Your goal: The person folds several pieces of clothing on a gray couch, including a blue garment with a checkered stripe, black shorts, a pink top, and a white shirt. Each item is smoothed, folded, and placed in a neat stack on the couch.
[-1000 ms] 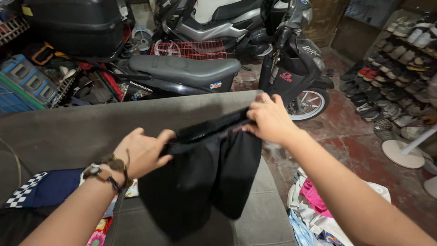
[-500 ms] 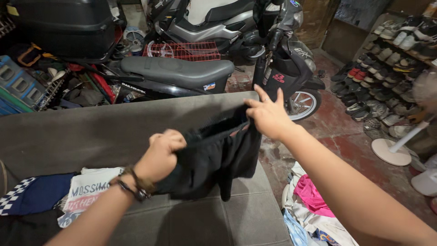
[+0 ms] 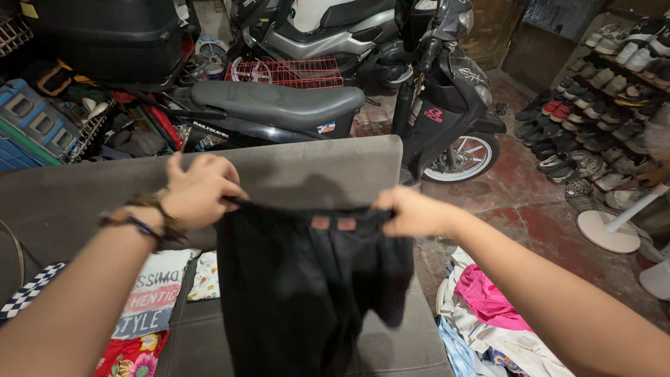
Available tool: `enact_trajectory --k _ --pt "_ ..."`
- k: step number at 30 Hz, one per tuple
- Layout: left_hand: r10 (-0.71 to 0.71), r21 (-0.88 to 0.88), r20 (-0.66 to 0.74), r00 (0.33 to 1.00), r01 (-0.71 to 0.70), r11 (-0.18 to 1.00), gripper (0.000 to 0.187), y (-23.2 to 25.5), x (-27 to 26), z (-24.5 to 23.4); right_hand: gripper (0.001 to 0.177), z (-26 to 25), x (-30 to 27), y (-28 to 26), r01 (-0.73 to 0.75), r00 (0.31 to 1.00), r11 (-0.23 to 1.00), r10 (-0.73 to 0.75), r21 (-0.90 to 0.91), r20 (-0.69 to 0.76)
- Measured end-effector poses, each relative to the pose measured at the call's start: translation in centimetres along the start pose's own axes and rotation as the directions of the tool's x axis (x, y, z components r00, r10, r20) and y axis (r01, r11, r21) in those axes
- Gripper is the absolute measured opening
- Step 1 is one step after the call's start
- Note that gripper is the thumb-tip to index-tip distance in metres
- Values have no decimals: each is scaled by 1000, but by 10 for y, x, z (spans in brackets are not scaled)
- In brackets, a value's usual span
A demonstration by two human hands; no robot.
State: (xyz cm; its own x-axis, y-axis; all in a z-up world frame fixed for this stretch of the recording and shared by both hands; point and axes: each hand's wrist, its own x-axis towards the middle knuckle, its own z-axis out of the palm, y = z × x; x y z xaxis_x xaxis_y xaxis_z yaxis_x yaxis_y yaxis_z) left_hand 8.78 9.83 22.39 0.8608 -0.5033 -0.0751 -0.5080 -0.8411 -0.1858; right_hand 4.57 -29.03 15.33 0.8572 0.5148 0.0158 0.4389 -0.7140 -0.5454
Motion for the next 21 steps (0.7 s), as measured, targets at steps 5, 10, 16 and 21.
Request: enact_trajectory --k 5,10,16,21 --pt "-23 122 -174 984 45 992 20 -30 4 8 48 -29 -9 -16 -198 960 860 75 -470 -269" --pt "-47 375 -278 960 154 914 26 -15 -6 57 17 -14 -11 9 41 665 860 -404 -509 -629" --pt "-2 -311 -500 866 -177 934 17 -37 7 76 36 -20 -10 38 -166 869 915 -40 -368 -492" --pt "-205 -960 -186 961 -222 -171 31 -55 2 60 22 -44 -16 19 143 841 626 332 767 -427"
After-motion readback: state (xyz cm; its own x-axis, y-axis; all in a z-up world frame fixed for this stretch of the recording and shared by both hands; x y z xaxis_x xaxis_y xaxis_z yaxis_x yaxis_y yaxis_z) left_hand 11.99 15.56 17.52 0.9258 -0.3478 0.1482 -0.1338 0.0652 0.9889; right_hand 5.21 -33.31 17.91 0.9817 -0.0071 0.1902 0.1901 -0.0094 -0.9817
